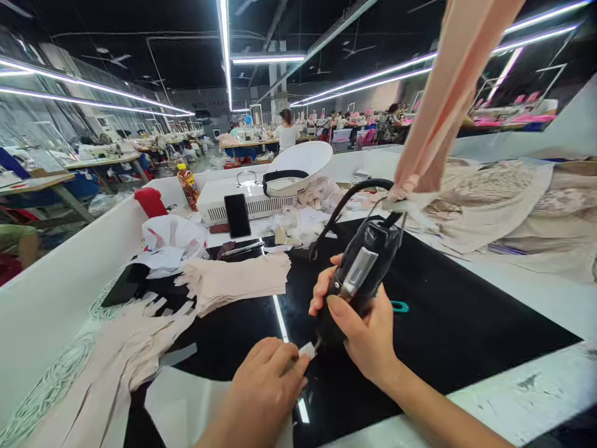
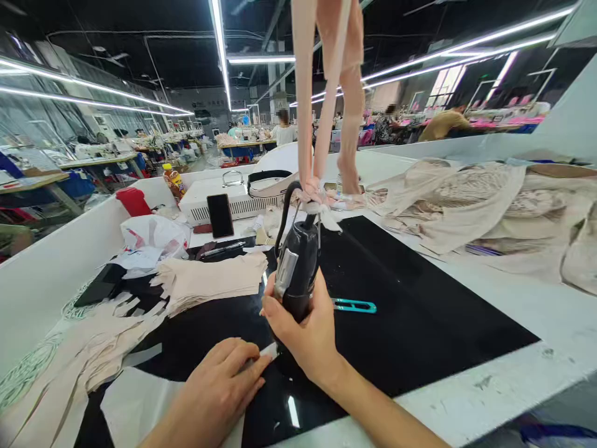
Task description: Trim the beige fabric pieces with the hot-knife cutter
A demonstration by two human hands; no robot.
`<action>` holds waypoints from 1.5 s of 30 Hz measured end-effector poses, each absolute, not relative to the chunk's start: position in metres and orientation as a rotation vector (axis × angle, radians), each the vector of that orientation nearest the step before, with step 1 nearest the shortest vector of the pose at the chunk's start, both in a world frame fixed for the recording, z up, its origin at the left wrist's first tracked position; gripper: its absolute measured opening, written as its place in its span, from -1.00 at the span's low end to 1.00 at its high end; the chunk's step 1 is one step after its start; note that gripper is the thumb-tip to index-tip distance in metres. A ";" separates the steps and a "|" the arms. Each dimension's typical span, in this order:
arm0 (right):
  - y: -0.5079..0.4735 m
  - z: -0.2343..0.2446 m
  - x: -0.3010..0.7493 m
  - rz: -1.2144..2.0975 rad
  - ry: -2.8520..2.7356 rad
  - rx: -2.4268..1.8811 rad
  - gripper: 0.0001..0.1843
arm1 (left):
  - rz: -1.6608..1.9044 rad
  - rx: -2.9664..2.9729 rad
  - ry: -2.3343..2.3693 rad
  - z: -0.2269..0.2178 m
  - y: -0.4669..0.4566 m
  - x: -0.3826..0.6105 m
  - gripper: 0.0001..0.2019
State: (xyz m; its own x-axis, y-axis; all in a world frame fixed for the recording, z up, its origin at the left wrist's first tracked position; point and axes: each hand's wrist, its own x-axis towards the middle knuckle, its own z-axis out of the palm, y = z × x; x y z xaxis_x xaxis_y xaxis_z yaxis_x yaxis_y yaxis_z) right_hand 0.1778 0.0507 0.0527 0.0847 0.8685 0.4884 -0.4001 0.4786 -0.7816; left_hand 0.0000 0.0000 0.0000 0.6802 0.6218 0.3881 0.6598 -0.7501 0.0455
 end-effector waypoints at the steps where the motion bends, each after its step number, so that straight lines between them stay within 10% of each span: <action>1: 0.050 0.053 0.178 1.004 -1.122 -0.530 -0.69 | -0.587 -2.785 -1.071 -0.001 0.000 0.000 -0.68; 45: 0.047 0.053 0.178 0.893 -1.198 -0.577 -0.74 | -0.836 -2.739 -0.899 -0.007 -0.016 -0.009 -0.69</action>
State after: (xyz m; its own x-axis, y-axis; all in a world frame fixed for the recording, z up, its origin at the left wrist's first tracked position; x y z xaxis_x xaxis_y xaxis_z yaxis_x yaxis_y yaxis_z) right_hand 0.1780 0.0475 0.0535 0.1023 0.8351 0.5405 -0.2796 0.5456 -0.7901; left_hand -0.0094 -0.0158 -0.0074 0.6671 0.5052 0.5475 0.5829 -0.8116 0.0386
